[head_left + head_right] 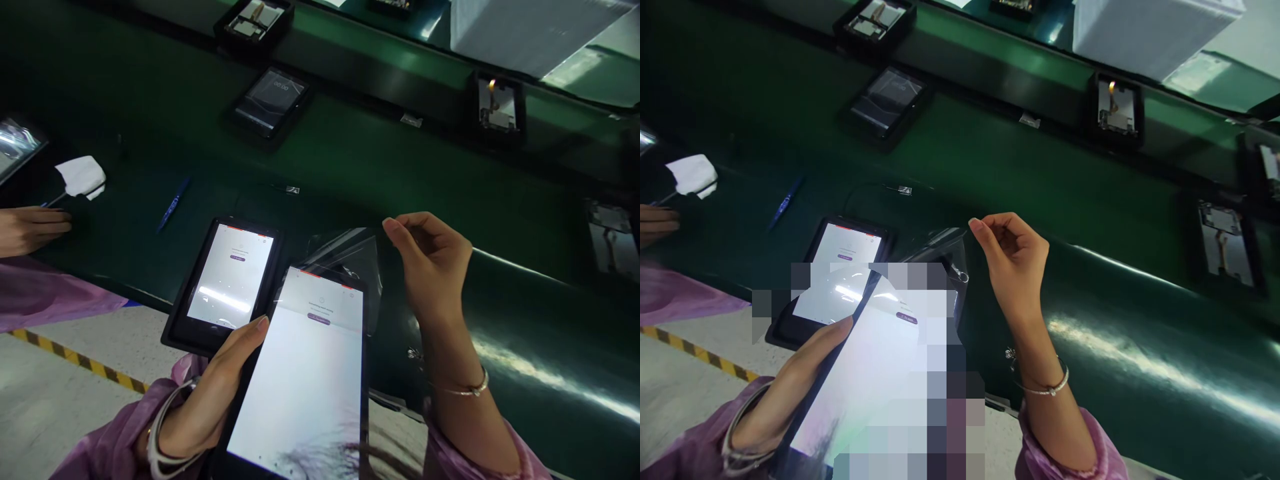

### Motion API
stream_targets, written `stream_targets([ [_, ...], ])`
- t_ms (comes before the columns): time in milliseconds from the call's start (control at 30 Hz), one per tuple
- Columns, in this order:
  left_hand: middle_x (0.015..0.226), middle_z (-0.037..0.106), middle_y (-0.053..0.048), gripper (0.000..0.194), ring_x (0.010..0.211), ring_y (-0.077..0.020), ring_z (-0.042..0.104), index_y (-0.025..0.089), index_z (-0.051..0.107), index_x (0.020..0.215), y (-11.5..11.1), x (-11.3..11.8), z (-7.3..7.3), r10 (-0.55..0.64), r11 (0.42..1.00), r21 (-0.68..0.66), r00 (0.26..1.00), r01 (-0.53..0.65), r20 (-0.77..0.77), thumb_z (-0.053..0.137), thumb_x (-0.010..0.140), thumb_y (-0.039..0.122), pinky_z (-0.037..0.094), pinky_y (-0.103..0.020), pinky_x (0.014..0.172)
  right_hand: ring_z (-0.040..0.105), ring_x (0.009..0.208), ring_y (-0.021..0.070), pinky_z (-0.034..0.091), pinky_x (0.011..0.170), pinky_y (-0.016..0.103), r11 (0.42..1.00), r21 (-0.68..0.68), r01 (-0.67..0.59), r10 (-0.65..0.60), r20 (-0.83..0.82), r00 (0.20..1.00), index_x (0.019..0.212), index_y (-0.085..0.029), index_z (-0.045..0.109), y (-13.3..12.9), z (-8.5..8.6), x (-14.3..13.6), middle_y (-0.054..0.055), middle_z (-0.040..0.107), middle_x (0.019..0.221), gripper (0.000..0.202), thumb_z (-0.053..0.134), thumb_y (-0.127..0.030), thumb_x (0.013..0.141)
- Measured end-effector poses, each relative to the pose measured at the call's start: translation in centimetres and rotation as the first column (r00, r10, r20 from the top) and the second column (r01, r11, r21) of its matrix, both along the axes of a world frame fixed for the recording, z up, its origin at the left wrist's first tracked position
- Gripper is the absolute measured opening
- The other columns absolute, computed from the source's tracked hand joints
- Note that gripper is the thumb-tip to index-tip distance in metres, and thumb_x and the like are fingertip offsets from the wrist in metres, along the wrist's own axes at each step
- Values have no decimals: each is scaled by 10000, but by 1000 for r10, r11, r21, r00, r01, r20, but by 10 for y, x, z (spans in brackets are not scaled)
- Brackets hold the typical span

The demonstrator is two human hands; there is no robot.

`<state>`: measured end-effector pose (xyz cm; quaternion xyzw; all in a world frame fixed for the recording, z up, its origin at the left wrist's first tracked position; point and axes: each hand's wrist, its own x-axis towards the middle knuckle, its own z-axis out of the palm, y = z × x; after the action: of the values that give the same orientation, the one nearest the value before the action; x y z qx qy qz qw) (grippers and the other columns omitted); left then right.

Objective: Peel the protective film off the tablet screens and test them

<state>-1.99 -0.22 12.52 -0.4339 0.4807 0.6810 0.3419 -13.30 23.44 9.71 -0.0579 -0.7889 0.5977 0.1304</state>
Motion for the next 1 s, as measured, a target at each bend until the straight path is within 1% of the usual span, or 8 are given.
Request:
stream_targets([
  [67, 1151, 753, -1, 653, 1202, -332, 616, 273, 718, 1061, -1, 1, -2, 15, 1000, 10, 1000, -16, 17, 839, 557, 670, 502, -389, 993, 525, 648, 117, 424, 576, 267, 1000, 3, 1, -1, 1, 1000, 757, -224, 683, 0, 0, 0, -11, 599, 698, 101, 751, -257, 823],
  [167, 1172, 742, -4, 605, 1240, -326, 590, 268, 718, 1049, -2, 1, -3, 23, 999, 24, 999, -23, 23, 834, 592, 647, 468, -388, 1038, 536, 646, 117, 436, 579, 268, 1000, 6, 1, -1, -7, 1000, 757, -224, 685, 0, 0, 1, -12, 601, 696, 98, 748, -255, 825],
  [333, 1126, 754, -17, 602, 1208, -347, 607, 251, 720, 991, 0, -1, 0, 45, 994, 100, 996, -52, 72, 885, 533, 606, 480, -404, 998, 535, 642, 105, 437, 583, 255, 1000, 0, 2, -2, -24, 1000, 747, -207, 682, -1, 1, 1, -15, 593, 684, 101, 742, -226, 825],
  [533, 1187, 742, -32, 414, 1233, -284, 612, 233, 721, 1091, 3, -2, -4, 107, 957, 267, 994, -111, 28, 779, 770, 488, 466, -364, 1049, 551, 663, 125, 449, 596, 277, 1000, 10, -1, 1, -13, 1000, 761, -219, 681, -1, 1, 2, -9, 601, 705, 105, 749, -265, 826],
  [700, 1058, 781, -11, 415, 1079, -279, 698, 246, 743, 1027, 4, 2, -6, 140, 973, 181, 990, -141, 17, 825, 717, 509, 530, -368, 998, 548, 655, 116, 447, 585, 266, 1000, 19, 7, -6, -21, 1000, 764, -214, 678, -1, -1, 1, -12, 593, 697, 98, 742, -246, 831],
  [767, 1062, 781, -8, 434, 1045, -278, 710, 248, 739, 1044, 4, 3, -7, 141, 976, 165, 990, -142, 17, 829, 711, 512, 550, -376, 975, 551, 657, 111, 448, 588, 259, 1000, 16, 4, -4, -31, 1000, 761, -211, 679, 0, -1, 1, -14, 595, 697, 97, 741, -233, 832],
  [900, 1168, 756, -14, 524, 1152, -294, 666, 261, 697, 1160, 2, 5, -11, 143, 976, 160, 990, -144, 21, 805, 728, 538, 524, -388, 1015, 560, 668, 112, 452, 599, 258, 1000, 9, 2, -2, -42, 999, 757, -212, 686, 0, 0, 2, -14, 600, 699, 93, 740, -214, 833],
  [1000, 1187, 751, -18, 613, 1201, -307, 638, 266, 688, 1189, 2, 5, -12, 148, 983, 112, 989, -149, 19, 836, 673, 562, 530, -375, 993, 556, 660, 120, 451, 597, 272, 1000, 0, 2, -2, -37, 999, 756, -222, 689, 0, 1, 2, -11, 598, 697, 95, 740, -214, 836],
])
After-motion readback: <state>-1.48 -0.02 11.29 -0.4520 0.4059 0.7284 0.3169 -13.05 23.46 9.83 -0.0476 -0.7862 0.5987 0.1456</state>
